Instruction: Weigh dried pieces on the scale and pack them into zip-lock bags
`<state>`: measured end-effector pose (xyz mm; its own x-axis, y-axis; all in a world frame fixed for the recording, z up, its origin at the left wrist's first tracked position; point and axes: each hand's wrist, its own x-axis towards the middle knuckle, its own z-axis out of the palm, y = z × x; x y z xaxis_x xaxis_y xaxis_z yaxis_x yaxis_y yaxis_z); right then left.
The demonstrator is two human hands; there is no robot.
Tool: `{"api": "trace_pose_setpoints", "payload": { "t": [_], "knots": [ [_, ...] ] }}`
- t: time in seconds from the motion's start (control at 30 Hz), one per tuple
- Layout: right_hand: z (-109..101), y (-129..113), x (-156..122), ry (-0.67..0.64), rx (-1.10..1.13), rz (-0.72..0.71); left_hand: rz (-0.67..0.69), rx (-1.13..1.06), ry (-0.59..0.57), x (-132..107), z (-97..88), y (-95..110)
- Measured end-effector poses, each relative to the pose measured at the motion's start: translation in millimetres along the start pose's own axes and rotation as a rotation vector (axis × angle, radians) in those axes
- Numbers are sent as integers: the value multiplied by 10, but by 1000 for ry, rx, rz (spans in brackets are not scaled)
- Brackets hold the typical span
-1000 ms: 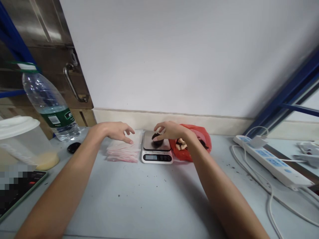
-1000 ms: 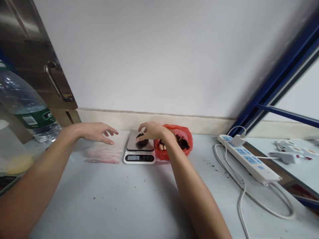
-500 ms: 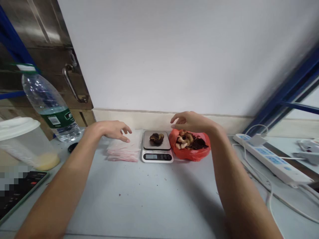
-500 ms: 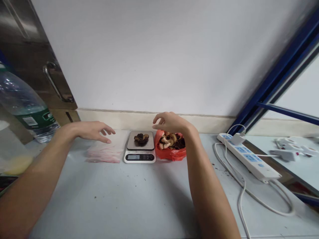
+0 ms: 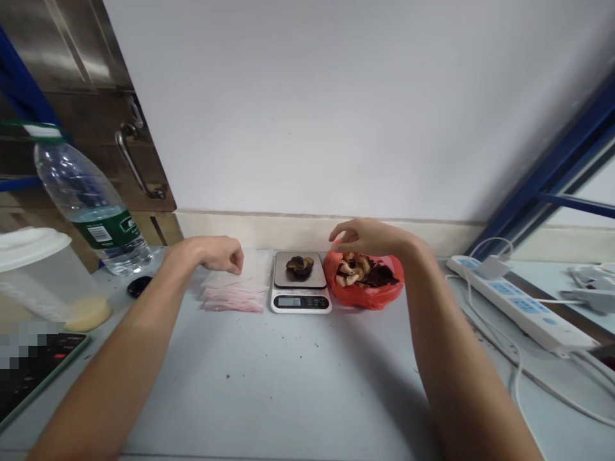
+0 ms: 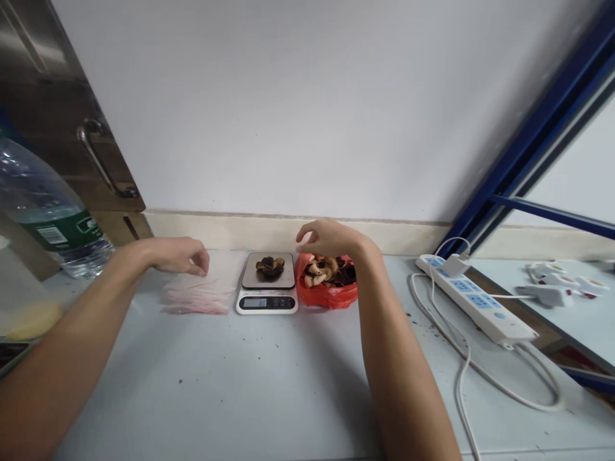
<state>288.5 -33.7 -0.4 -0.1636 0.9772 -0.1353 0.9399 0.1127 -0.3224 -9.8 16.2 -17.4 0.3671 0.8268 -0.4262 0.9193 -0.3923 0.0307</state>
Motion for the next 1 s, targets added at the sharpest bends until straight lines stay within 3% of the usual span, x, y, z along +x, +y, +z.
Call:
{"api": "trace_pose_setpoints", "payload": {
  "t": [0.07, 0.17, 0.43, 0.77, 1.0],
  "knots": [
    [5, 19, 0, -1, -71, 73, 4, -9, 18, -18, -9, 22],
    [30, 67, 18, -103, -146, 189, 30, -18, 63, -42, -26, 41],
    [169, 91, 99, -220, -27, 224, 70, -30, 79, -24, -31, 41],
    [3, 162, 8, -11, -161, 144, 116, -21, 96, 15, 0, -2],
    [-39, 191, -22, 65, -68, 131, 143, -28, 79, 19, 6, -19]
  ]
}}
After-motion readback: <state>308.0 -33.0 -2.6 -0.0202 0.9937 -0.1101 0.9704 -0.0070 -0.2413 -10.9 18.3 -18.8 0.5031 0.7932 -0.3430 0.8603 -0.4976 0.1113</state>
